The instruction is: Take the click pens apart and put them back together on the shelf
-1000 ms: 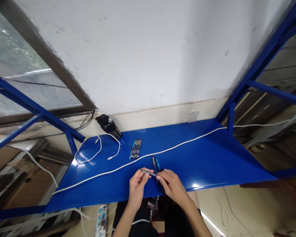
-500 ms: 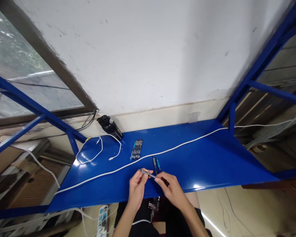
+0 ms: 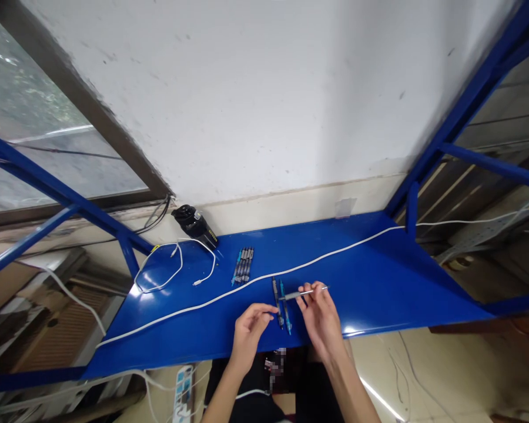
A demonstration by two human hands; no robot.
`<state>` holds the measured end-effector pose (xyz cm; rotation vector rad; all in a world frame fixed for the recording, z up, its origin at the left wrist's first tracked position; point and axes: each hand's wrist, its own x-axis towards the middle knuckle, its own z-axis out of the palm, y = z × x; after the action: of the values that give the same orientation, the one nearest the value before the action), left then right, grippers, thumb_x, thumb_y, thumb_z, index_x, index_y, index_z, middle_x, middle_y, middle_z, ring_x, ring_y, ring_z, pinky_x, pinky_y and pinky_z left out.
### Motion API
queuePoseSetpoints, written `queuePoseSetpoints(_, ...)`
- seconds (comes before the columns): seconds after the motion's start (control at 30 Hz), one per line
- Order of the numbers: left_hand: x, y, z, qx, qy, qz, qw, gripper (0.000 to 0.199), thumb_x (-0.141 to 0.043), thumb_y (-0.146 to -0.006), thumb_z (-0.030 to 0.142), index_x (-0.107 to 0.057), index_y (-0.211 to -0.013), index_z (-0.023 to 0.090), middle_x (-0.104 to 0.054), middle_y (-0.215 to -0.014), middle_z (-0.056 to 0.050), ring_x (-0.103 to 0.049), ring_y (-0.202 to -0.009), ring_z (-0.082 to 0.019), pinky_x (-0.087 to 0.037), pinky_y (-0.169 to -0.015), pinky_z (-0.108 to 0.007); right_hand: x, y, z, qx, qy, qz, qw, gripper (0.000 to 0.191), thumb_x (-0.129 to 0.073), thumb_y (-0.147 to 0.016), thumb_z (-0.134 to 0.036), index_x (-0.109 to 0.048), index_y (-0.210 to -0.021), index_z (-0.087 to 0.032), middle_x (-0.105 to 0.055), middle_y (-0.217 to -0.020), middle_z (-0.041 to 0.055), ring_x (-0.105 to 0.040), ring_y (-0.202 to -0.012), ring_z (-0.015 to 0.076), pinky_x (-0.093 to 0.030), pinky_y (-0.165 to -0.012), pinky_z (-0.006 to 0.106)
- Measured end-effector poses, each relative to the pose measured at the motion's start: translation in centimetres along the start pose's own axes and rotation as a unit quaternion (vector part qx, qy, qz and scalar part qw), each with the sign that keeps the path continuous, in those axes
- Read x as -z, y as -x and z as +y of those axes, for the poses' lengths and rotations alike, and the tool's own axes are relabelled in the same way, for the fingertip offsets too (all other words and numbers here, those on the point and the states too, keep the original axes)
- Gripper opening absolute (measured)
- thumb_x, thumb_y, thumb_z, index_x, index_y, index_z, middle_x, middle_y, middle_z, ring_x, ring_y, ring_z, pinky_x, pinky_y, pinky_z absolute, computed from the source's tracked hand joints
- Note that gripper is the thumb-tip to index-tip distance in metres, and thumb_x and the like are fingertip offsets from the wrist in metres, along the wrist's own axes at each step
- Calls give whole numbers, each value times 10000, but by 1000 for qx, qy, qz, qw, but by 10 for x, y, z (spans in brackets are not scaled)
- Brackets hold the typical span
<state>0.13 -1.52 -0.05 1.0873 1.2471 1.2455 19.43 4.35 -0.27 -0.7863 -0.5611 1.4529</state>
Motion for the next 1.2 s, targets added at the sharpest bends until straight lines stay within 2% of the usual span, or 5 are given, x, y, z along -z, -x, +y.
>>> queuePoseSetpoints(0.13,1,-2,1,-2,4,14,1000,346,-669,-1062,498,-829,-1050,191,-832,-1088,-112,-728,-967,-257,-531,-884,-331,-3,-5,-22,-4,-105,7,994,344,-707,-1033,-603,-588,-970,-287,-374,-742,-64,-420,-632,160,-513,-680,356)
queuePoseSetpoints(0.37,1,-2,1,0,11,7,1000,345,-671,-1063,495,-826,-1023,189,-829,-1062,-106,-726,-987,-261,-530,-918,-340,5,4,-42,-4,-202,36,979,476,-596,-1067,-485,-340,-730,-267,-220,-698,-73,-289,-588,167,-448,-594,368)
queuePoseSetpoints(0.5,0,-2,0,4,8,10,1000,359,-669,-1062,506,-825,-1007,187,-830,-1051,-105,-723,-977,-257,-526,-904,-328,7,7,-45,18,-196,46,979,478,-626,-1020,-414,-293,-713,-264,-198,-683,-74,-274,-588,165,-440,-590,368)
queuePoseSetpoints(0.97,-1,-3,1,2,11,16,1000,374,-677,-1053,517,-820,-982,179,-830,-1025,-122,-732,-973,-275,-545,-914,-353,13,6,-40,26,-149,33,988,480,-653,-986,-460,-310,-707,-274,-187,-691,-73,-270,-595,180,-448,-613,401)
queuePoseSetpoints(1.2,-1,-3,2,0,11,17,1000,376,-672,-1054,516,-814,-973,178,-826,-1008,-119,-731,-972,-277,-547,-917,-359,3,6,-40,8,-133,25,991,446,-592,-1065,-564,-429,-768,-273,-346,-754,-41,-409,-671,194,-504,-732,430)
